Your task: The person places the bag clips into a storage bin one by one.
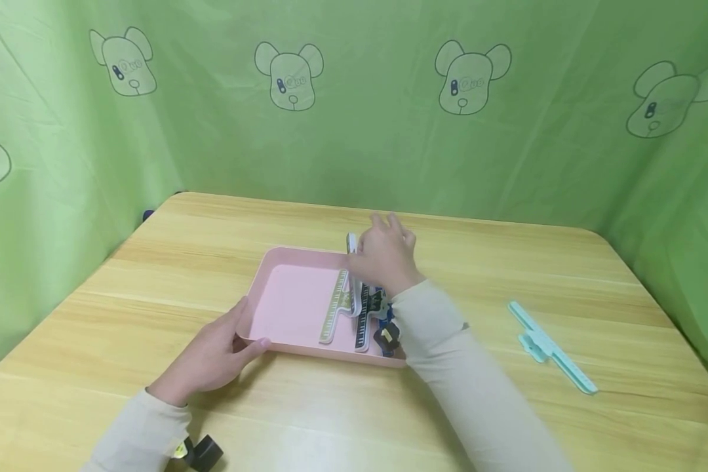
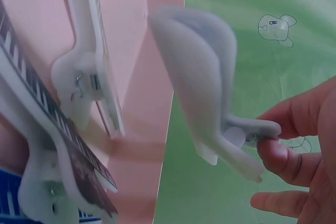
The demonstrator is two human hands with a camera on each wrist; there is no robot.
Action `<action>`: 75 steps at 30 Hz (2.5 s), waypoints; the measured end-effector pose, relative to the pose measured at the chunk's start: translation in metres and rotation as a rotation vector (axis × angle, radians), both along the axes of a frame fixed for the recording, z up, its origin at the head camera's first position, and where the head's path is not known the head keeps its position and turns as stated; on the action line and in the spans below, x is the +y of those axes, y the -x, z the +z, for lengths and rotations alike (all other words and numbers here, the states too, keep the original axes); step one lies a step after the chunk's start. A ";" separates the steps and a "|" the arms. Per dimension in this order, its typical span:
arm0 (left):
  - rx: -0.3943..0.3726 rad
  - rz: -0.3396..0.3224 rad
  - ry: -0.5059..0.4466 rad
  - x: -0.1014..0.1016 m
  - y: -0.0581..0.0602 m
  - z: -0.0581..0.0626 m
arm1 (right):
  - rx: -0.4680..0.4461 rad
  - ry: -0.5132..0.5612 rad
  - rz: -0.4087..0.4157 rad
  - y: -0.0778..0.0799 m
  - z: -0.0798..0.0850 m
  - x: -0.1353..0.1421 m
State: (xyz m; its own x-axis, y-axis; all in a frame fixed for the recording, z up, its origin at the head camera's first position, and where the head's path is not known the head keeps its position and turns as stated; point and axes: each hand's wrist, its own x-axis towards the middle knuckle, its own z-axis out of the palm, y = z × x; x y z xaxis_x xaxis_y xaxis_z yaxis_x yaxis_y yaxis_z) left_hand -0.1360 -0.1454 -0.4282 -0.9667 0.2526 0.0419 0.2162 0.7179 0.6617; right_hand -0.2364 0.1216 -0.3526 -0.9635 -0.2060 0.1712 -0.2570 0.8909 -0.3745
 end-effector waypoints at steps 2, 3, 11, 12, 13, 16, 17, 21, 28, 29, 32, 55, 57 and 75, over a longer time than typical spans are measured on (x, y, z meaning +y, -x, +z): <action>0.004 0.001 -0.006 0.000 0.000 0.001 | 0.007 -0.006 0.009 0.000 0.000 -0.002; 0.007 0.000 -0.007 0.001 0.000 0.001 | 0.010 -0.008 0.012 0.000 0.001 -0.003; 0.013 -0.006 -0.011 0.001 -0.001 0.003 | -0.018 -0.006 0.010 0.000 0.000 -0.008; 0.010 -0.006 -0.010 0.001 -0.001 0.003 | -0.020 -0.009 0.011 0.000 0.000 -0.009; 0.005 -0.005 -0.007 0.001 -0.001 0.003 | -0.023 -0.009 0.010 0.000 0.000 -0.010; -0.005 -0.001 0.000 0.001 -0.001 0.002 | -0.031 -0.011 0.010 0.000 -0.002 -0.011; -0.006 0.000 0.003 0.001 -0.001 0.002 | -0.033 -0.011 0.009 0.000 -0.002 -0.012; -0.009 0.001 0.006 0.001 -0.001 0.002 | -0.043 -0.012 0.014 0.000 -0.002 -0.015; 0.005 -0.002 -0.001 0.000 -0.001 0.002 | -0.039 -0.005 0.033 0.000 -0.004 -0.018; 0.009 -0.002 -0.001 0.001 -0.001 0.002 | -0.039 -0.002 0.036 0.000 -0.004 -0.018; 0.017 -0.006 -0.001 0.001 -0.001 0.002 | -0.041 0.006 0.043 0.000 -0.006 -0.019; 0.012 -0.012 -0.009 -0.001 -0.001 0.000 | -0.079 -0.003 0.054 0.004 -0.010 -0.026; 0.016 -0.012 -0.013 -0.001 -0.001 -0.001 | -0.080 -0.009 0.060 0.005 -0.011 -0.027; 0.045 -0.001 -0.024 0.001 0.001 0.000 | -0.145 -0.072 0.062 0.015 -0.011 -0.036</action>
